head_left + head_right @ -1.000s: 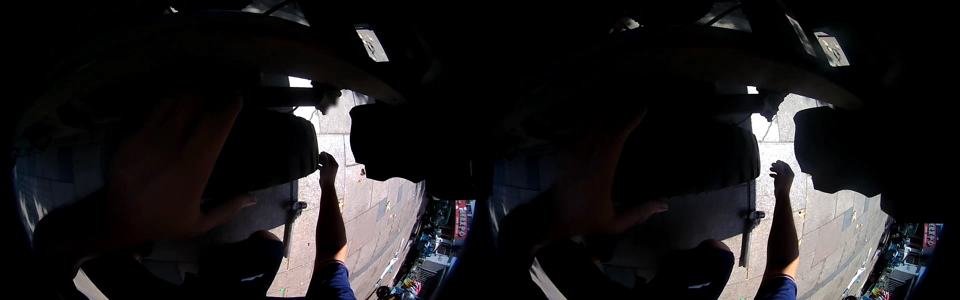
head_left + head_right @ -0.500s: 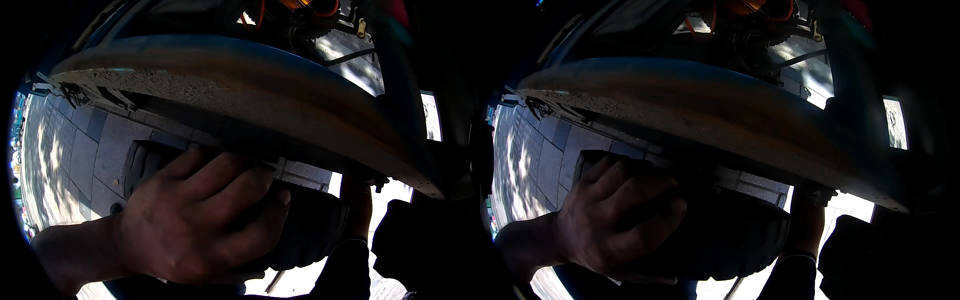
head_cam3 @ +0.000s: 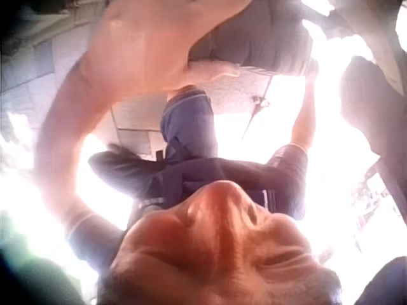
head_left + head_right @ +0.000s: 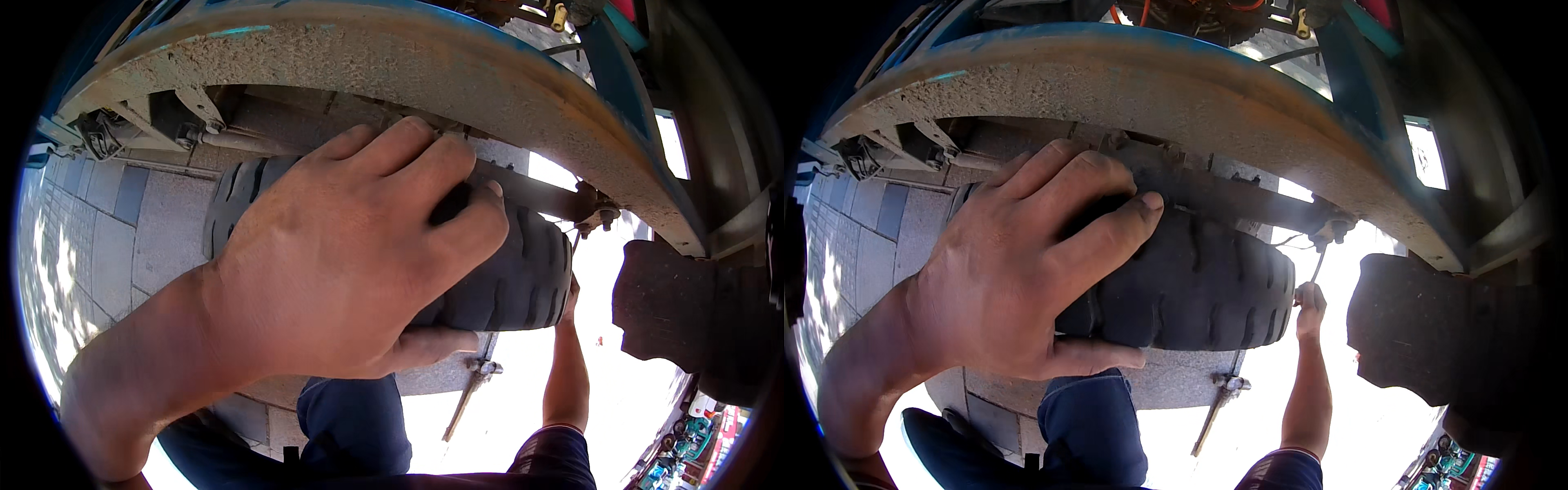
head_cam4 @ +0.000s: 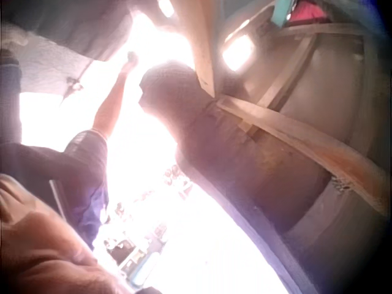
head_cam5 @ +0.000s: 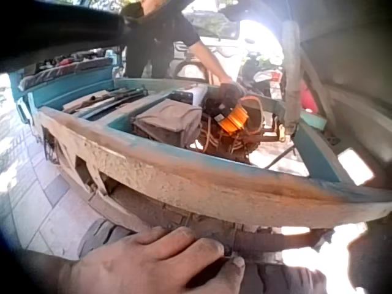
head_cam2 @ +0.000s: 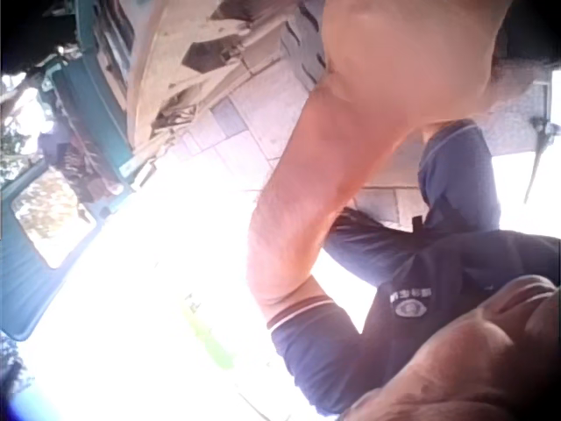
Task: The person works underneath a blue three-wheeled vehicle, manipulating a yellow cylindrical component and orange wiring. They use a hammer to tap a part of the vehicle's undercarriage and adjust the yellow component with their hands. The person also moves a grey plastic cover and handles a white cloth.
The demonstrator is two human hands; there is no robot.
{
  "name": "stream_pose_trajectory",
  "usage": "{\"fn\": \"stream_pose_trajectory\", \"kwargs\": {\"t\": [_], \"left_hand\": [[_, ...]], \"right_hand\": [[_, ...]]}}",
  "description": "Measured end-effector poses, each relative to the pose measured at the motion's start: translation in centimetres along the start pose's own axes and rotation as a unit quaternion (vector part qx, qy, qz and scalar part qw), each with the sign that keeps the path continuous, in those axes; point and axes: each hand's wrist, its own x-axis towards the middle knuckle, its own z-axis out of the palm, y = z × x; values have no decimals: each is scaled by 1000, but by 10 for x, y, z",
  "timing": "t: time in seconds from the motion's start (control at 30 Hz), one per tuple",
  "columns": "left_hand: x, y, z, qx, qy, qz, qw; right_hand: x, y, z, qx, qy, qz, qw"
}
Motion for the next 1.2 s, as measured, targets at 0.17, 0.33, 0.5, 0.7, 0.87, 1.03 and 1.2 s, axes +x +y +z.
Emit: {"fn": "stream_pose_trajectory", "kwargs": {"t": [0.17, 0.33, 0.5, 0.7, 0.87, 1.03, 1.2], "left_hand": [[-20, -1, 3, 12, 15, -12, 1000], [-18, -6, 5, 9, 24, 17, 1000], [-20, -8, 0, -3, 30, 15, 999], [-19, -15, 11, -6, 55, 21, 998], [-12, -11, 8, -4, 85, 17, 996], [-6, 4, 13, -3, 79, -1, 997], [1, 0, 22, -53, 60, -17, 997]], "right_hand": [[-250, 14, -102, 5, 154, 302, 941], [-407, 9, -163, -324, 204, 490, 783], [-386, 5, -119, -562, -102, 581, 580], [-302, -118, 130, -468, -235, 164, 836], [-317, -277, 215, -359, -142, 47, 921], [-347, -385, 228, -292, -81, 75, 950], [-409, -431, 192, -353, -39, 291, 888]]}}
